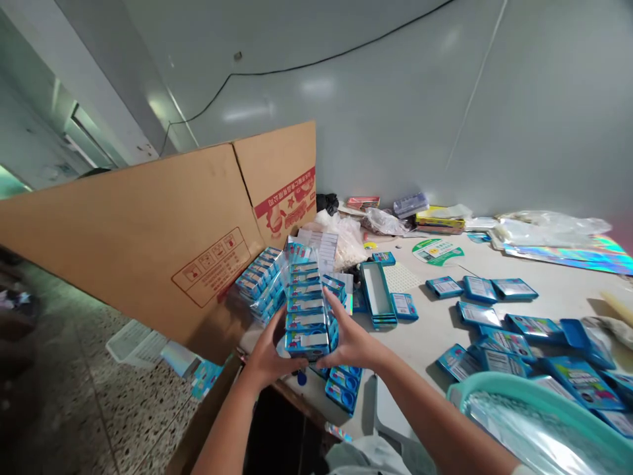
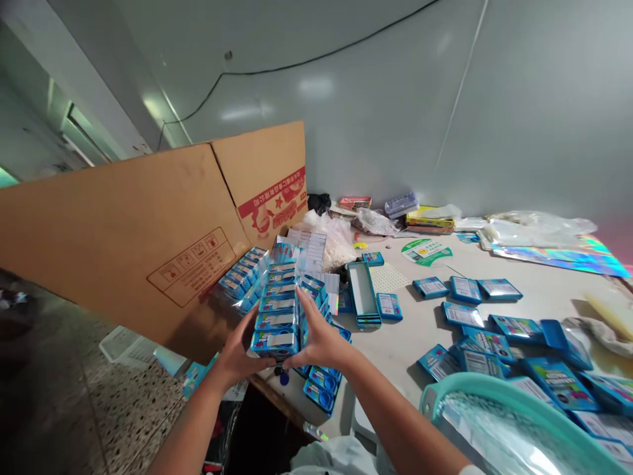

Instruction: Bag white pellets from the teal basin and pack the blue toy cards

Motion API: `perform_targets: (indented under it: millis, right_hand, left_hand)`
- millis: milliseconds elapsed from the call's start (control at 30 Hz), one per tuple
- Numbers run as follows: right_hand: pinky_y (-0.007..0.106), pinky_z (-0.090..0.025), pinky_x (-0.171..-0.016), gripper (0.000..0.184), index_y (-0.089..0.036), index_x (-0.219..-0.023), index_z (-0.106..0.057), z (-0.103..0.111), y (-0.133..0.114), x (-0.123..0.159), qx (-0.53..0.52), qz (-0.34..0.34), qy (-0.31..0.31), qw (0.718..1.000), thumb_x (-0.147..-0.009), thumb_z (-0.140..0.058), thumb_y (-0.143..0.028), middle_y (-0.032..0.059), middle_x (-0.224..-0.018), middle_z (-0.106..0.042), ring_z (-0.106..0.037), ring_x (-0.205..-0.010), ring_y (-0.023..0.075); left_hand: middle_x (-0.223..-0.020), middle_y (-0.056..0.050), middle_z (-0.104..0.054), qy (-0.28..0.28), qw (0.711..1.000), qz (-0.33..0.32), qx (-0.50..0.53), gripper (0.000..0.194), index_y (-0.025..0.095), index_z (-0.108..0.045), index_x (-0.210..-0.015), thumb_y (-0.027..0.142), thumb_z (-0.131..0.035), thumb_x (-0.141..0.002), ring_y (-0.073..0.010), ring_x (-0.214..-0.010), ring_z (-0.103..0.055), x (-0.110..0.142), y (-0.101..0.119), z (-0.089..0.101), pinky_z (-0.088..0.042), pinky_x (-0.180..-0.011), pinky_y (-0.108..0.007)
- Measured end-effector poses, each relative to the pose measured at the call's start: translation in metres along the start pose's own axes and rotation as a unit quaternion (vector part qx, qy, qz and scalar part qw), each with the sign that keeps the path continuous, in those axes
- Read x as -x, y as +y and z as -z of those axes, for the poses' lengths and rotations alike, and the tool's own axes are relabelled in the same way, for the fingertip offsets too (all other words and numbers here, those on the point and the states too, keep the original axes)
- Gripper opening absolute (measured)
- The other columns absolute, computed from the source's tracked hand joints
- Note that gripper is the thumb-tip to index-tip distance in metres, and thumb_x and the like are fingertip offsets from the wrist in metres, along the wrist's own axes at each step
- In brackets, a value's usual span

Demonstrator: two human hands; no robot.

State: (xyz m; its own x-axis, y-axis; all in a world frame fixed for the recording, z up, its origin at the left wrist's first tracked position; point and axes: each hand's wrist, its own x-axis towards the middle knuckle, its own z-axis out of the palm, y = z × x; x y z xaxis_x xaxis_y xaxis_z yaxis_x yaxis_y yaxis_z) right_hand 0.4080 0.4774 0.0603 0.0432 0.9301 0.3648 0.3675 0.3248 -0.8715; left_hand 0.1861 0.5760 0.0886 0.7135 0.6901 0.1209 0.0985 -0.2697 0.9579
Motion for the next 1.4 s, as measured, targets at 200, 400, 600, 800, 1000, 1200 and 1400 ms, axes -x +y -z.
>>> perform_targets:
  millis: [200, 400, 600, 800, 1000, 1200, 1400]
  right_hand:
    - [0.054, -0.028, -0.119, 0.135, -0.027, -0.159, 0.002, -0.006, -0.006, 0.007, -0.021, -0.036, 0.020, 0.999, -0.061, -0.091, -0.028, 0.0157, -0.164, -0.019, -0.025, -0.149, 0.0341]
    - [0.053, -0.041, -0.113, 0.096, -0.027, -0.154, -0.031, -0.008, -0.012, 0.018, 0.065, -0.044, 0.064, 0.995, -0.072, -0.079, -0.020, 0.0125, -0.154, -0.042, -0.042, -0.141, 0.0331]
    - [0.048, -0.049, -0.106, 0.071, -0.027, -0.143, -0.050, -0.013, -0.016, 0.021, 0.107, -0.060, 0.096, 0.988, -0.077, -0.076, -0.021, 0.0120, -0.140, -0.058, -0.057, -0.128, 0.0311]
    - [0.057, -0.024, -0.120, 0.129, -0.026, -0.159, -0.010, -0.002, -0.005, 0.008, 0.059, -0.055, 0.060, 0.995, -0.060, -0.091, -0.038, 0.0152, -0.165, -0.009, -0.011, -0.152, 0.0361]
    - [0.051, -0.036, -0.116, 0.108, -0.028, -0.159, -0.012, -0.005, -0.006, 0.001, 0.047, -0.054, 0.039, 0.997, -0.075, -0.080, -0.034, 0.0117, -0.157, -0.036, -0.037, -0.144, 0.0310]
    - [0.051, -0.053, -0.097, 0.079, -0.025, -0.157, -0.023, -0.029, -0.010, 0.018, 0.156, -0.093, 0.109, 0.977, -0.090, -0.057, -0.049, 0.0134, -0.147, -0.052, -0.056, -0.128, 0.0357]
    - [0.054, -0.057, -0.091, 0.092, -0.016, -0.157, -0.023, -0.028, 0.012, 0.017, 0.221, -0.025, 0.113, 0.969, -0.086, -0.055, -0.064, 0.0210, -0.145, -0.052, -0.062, -0.118, 0.0402]
  left_hand:
    - [-0.142, -0.015, -0.057, 0.013, 0.999, 0.026, -0.042, 0.096, 0.020, -0.043, -0.146, 0.033, -0.089, -0.063, -0.0350, -0.127, -0.058, 0.003, 0.014, -0.001, -0.052, -0.103, -0.044]
    - [-0.115, -0.009, -0.073, 0.083, 0.962, -0.034, -0.259, 0.063, 0.021, -0.064, -0.127, 0.036, -0.084, -0.070, -0.0306, -0.105, -0.068, 0.009, 0.009, -0.006, -0.055, -0.095, -0.043]
    - [-0.158, -0.012, -0.037, 0.106, 0.988, -0.015, -0.108, 0.104, 0.030, -0.020, -0.157, 0.031, -0.082, -0.073, -0.0292, -0.142, -0.043, 0.010, 0.005, -0.022, -0.048, -0.109, -0.041]
    - [-0.139, -0.011, -0.060, 0.130, 0.983, -0.031, -0.127, 0.081, 0.024, -0.048, -0.145, 0.031, -0.083, -0.072, -0.0285, -0.125, -0.060, 0.008, 0.001, -0.022, -0.052, -0.105, -0.040]
    - [-0.092, -0.006, -0.076, 0.191, 0.942, -0.053, -0.271, 0.048, 0.019, -0.072, -0.112, 0.039, -0.084, -0.070, -0.0240, -0.083, -0.071, 0.008, 0.001, -0.023, -0.058, -0.084, -0.037]
    - [-0.114, -0.012, -0.069, 0.242, 0.956, 0.005, -0.164, 0.064, 0.017, -0.062, -0.120, 0.034, -0.087, -0.064, -0.0286, -0.107, -0.065, 0.008, 0.013, -0.040, -0.051, -0.096, -0.041]
    - [-0.155, -0.017, -0.042, 0.123, 0.979, 0.003, -0.163, 0.112, 0.024, -0.015, -0.159, 0.023, -0.081, -0.069, -0.0347, -0.139, -0.045, 0.008, 0.031, -0.048, -0.038, -0.115, -0.046]
